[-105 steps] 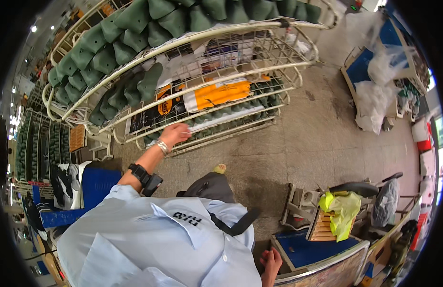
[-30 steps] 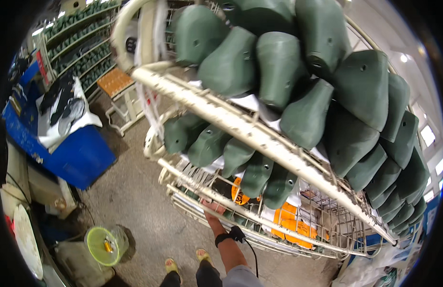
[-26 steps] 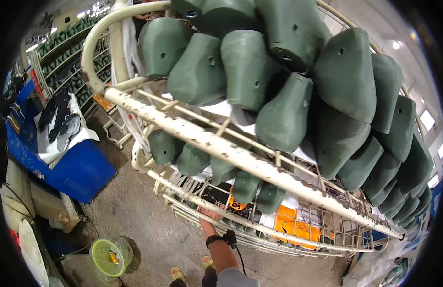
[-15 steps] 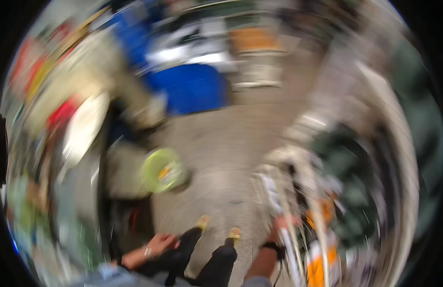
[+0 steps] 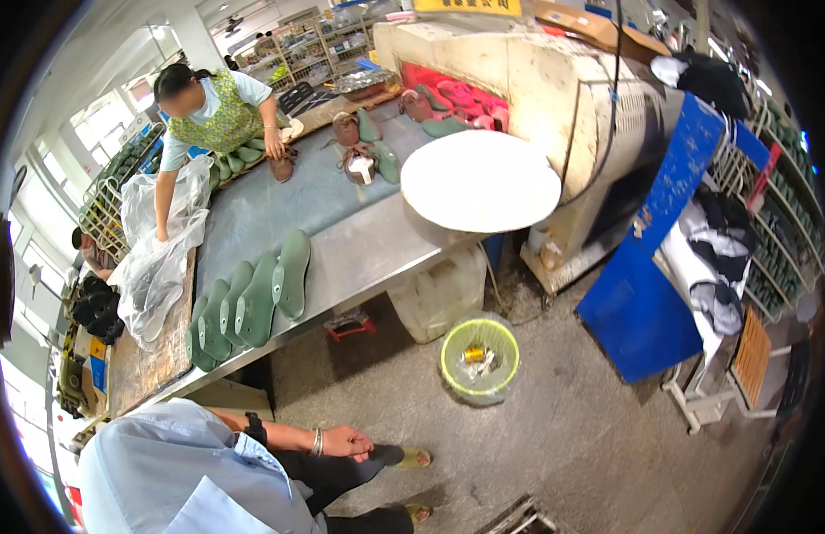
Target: Picking up shoe lasts from a mobile rack and placing them onto a conveyor belt workstation for production.
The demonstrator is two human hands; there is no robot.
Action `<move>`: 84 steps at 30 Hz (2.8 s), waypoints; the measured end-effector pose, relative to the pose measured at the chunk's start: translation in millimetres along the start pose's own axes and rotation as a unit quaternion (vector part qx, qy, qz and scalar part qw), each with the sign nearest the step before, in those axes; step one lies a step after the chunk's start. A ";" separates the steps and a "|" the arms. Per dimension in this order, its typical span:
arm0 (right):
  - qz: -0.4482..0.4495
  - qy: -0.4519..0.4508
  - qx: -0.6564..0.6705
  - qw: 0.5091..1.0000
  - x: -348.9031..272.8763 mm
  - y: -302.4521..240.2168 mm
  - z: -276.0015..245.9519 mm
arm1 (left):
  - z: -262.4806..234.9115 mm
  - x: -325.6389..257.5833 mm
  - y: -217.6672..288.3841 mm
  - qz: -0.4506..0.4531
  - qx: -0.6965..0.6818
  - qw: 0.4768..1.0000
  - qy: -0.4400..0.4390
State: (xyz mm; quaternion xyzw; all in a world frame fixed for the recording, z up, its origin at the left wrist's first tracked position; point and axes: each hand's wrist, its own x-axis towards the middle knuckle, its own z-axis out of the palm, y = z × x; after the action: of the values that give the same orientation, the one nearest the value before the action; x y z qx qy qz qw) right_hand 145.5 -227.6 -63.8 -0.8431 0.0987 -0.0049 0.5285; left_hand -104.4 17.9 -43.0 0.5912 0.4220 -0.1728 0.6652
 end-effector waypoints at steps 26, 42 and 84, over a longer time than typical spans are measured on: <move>0.000 -0.260 0.017 0.965 -40.9 -88.3 89.6 | -25.9 13.8 -21.1 0.070 0.060 0.995 0.038; -0.009 -0.326 0.008 0.945 -73.6 -110.7 105.9 | -40.1 -14.7 -80.3 -0.020 -0.124 0.988 0.089; 0.091 -0.331 0.051 0.938 -78.3 -82.6 64.0 | -17.8 -5.7 -68.4 0.010 -0.106 0.993 0.051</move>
State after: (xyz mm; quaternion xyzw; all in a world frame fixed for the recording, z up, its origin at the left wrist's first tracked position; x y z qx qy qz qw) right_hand 89.3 -122.3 -10.8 -0.7562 -0.0057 0.3179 0.5719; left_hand -163.9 16.5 -81.5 0.5301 0.4649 -0.0900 0.7033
